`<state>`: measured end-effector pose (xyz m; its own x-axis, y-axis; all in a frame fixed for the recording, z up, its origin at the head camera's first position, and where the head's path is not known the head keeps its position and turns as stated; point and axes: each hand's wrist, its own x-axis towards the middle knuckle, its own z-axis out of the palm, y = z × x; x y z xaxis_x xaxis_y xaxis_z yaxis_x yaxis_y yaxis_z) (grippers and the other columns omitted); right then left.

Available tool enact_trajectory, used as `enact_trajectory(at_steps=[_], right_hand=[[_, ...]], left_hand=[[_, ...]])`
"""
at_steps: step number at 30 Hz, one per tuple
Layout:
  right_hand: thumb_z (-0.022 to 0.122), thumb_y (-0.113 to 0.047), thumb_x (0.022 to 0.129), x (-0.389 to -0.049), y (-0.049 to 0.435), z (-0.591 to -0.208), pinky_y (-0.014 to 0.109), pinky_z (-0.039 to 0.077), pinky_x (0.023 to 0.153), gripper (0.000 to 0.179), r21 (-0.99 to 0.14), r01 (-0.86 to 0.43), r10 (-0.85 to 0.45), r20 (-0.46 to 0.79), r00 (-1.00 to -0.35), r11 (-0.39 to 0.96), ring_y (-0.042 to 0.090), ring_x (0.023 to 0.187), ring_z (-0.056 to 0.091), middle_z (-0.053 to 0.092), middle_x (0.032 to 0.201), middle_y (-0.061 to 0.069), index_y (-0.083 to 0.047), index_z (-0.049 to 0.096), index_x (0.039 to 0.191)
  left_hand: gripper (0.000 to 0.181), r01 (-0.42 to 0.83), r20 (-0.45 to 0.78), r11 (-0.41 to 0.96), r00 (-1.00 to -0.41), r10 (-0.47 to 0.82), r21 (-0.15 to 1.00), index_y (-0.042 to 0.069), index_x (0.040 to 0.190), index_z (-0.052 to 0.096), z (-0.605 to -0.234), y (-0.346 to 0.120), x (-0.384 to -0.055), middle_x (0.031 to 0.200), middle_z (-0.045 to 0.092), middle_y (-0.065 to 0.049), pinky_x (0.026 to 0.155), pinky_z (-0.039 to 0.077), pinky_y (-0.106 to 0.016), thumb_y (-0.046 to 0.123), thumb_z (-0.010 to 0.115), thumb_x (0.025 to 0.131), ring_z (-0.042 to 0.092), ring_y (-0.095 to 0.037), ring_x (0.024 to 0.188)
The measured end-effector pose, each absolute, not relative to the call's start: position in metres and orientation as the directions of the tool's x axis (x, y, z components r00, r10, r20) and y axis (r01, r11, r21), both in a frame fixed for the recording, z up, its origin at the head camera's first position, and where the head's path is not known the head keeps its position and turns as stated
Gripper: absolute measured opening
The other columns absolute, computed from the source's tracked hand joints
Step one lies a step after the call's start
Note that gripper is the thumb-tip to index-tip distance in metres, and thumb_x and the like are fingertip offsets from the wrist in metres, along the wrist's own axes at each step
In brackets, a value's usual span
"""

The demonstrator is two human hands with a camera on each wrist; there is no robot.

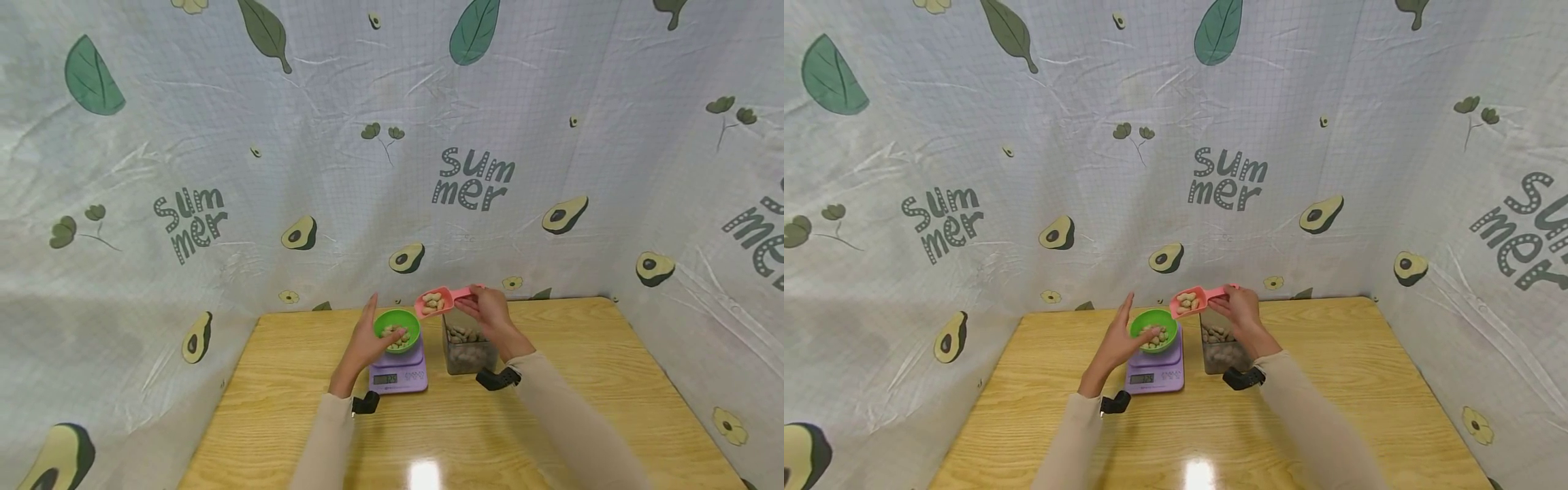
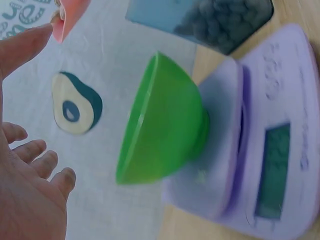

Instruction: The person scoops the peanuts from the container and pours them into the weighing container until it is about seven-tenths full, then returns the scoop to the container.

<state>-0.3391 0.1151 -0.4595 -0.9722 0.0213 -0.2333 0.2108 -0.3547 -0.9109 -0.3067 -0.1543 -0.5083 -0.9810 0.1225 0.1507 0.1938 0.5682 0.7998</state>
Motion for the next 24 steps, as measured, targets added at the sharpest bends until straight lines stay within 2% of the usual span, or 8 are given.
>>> enact_trajectory(at_steps=[5,13,17,21,24], right_hand=[[0.04,-0.017,0.106,-0.343,0.099,-0.467,0.025,0.059,0.08,0.033,-0.92,0.218,0.024,-0.239,-0.971,-0.326,0.009,0.074,0.071,0.065,0.086,0.005,0.008,0.047,0.128],[0.042,-0.014,0.104,-0.35,0.074,-0.477,0.03,0.059,0.083,0.03,-0.948,0.213,0.055,-0.232,-0.971,-0.235,0.01,0.073,0.069,0.066,0.086,0.008,0.009,0.053,0.12],[0.044,-0.012,0.103,-0.356,0.06,-0.483,0.03,0.06,0.076,0.03,-0.972,0.191,0.085,-0.204,-0.975,-0.138,0.011,0.069,0.069,0.068,0.087,0.014,0.011,0.055,0.119],[0.047,-0.013,0.102,-0.358,0.047,-0.487,0.033,0.061,0.072,0.028,-0.994,0.11,0.105,-0.108,-0.989,0.017,0.017,0.07,0.072,0.071,0.092,0.023,0.01,0.06,0.113],[0.049,-0.013,0.101,-0.356,0.039,-0.488,0.033,0.061,0.068,0.024,-0.979,-0.052,0.082,0.07,-0.994,0.197,0.024,0.073,0.074,0.071,0.09,0.023,0.007,0.063,0.102]], left_hand=[[0.107,0.181,0.133,0.589,-0.983,0.124,0.787,0.015,0.16,0.009,-0.52,-0.167,-0.307,0.165,0.012,-0.017,0.116,0.023,-0.063,0.05,0.074,0.083,0.018,-0.042,0.15],[0.106,0.134,0.064,0.577,-0.988,0.141,0.805,0.008,0.159,0.012,-0.539,-0.174,-0.31,0.164,0.015,-0.018,0.118,0.021,-0.061,0.035,0.079,0.08,0.019,-0.042,0.149],[0.103,0.126,0.045,0.595,-0.988,0.149,0.794,0.004,0.157,0.017,-0.55,-0.174,-0.314,0.163,0.021,-0.019,0.119,0.022,-0.057,0.035,0.079,0.081,0.022,-0.041,0.149],[0.102,0.13,0.04,0.6,-0.986,0.161,0.79,0.0,0.156,0.021,-0.557,-0.175,-0.315,0.16,0.026,-0.023,0.118,0.025,-0.057,0.036,0.08,0.081,0.026,-0.042,0.147],[0.104,0.129,0.035,0.595,-0.985,0.166,0.793,-0.001,0.156,0.021,-0.558,-0.174,-0.316,0.159,0.027,-0.024,0.117,0.026,-0.058,0.038,0.08,0.08,0.027,-0.043,0.146]])
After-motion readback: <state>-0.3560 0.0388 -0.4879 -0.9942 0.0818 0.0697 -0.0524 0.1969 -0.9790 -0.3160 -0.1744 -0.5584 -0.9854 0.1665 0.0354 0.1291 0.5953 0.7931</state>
